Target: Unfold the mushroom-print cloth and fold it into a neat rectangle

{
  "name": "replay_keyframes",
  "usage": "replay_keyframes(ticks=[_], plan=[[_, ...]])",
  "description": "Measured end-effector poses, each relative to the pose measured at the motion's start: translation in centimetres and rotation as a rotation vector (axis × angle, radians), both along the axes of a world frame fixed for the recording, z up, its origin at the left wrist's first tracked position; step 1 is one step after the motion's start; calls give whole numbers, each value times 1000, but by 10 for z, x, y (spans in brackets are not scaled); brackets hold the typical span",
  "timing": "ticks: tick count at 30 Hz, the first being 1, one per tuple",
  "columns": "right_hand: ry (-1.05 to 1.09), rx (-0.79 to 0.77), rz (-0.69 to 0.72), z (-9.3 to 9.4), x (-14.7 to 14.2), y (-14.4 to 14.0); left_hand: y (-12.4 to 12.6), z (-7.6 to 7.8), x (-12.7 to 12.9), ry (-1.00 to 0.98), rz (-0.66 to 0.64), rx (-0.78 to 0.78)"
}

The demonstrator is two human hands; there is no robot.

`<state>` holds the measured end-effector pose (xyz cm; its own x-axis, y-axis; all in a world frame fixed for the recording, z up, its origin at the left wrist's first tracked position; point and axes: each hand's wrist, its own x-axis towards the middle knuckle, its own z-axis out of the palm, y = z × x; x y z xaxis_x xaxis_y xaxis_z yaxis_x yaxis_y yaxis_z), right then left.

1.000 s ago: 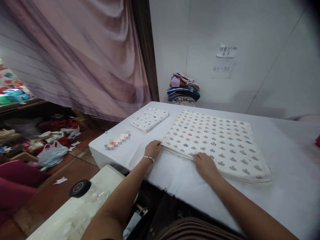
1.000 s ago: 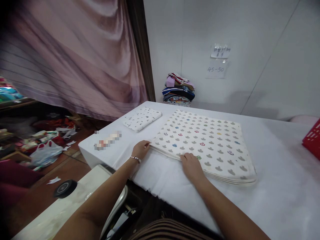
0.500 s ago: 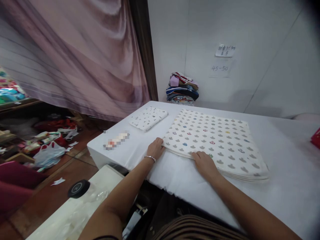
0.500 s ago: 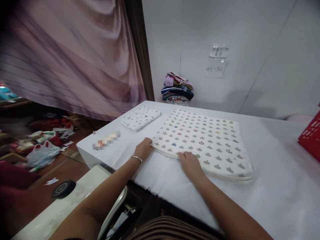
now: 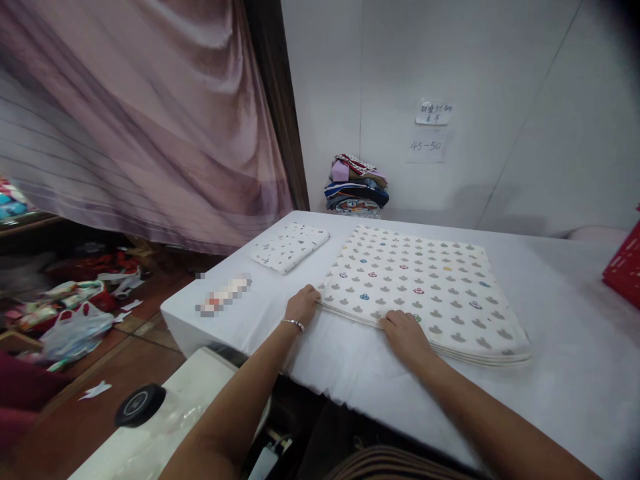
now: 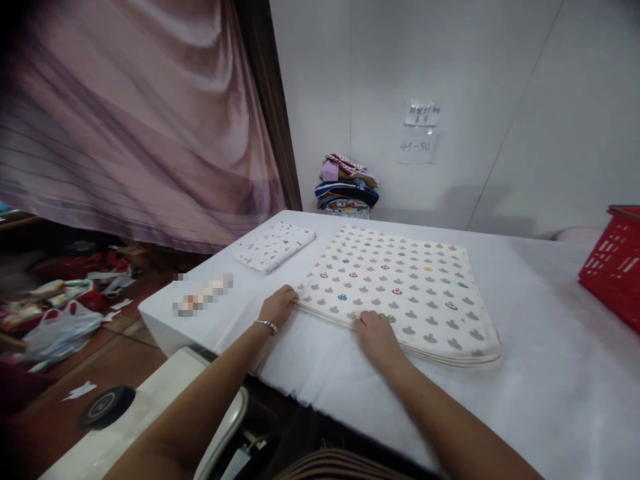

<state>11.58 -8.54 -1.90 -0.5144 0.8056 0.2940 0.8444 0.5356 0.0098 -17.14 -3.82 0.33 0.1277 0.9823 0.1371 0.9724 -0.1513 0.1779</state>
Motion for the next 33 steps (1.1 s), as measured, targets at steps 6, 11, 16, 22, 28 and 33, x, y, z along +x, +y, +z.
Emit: replay_keyframes(ticks=[6,11,16,22,28,33], plan=[[-8,-63,0,5,1,1,-7,1,-5,-13,-118,83],[-13,-74,-11,7,0,-1,-16,0,7,21,-319,150],[11,-95,-15,8,-2,-1,-11,-3,12,46,-409,135],[106,-127,-29,6,-4,2,-8,-8,5,41,-482,227],[250,-229,-38,7,-2,7,-5,0,16,87,-590,213],[284,-247,-34,11,-1,12,7,1,27,217,-545,138]])
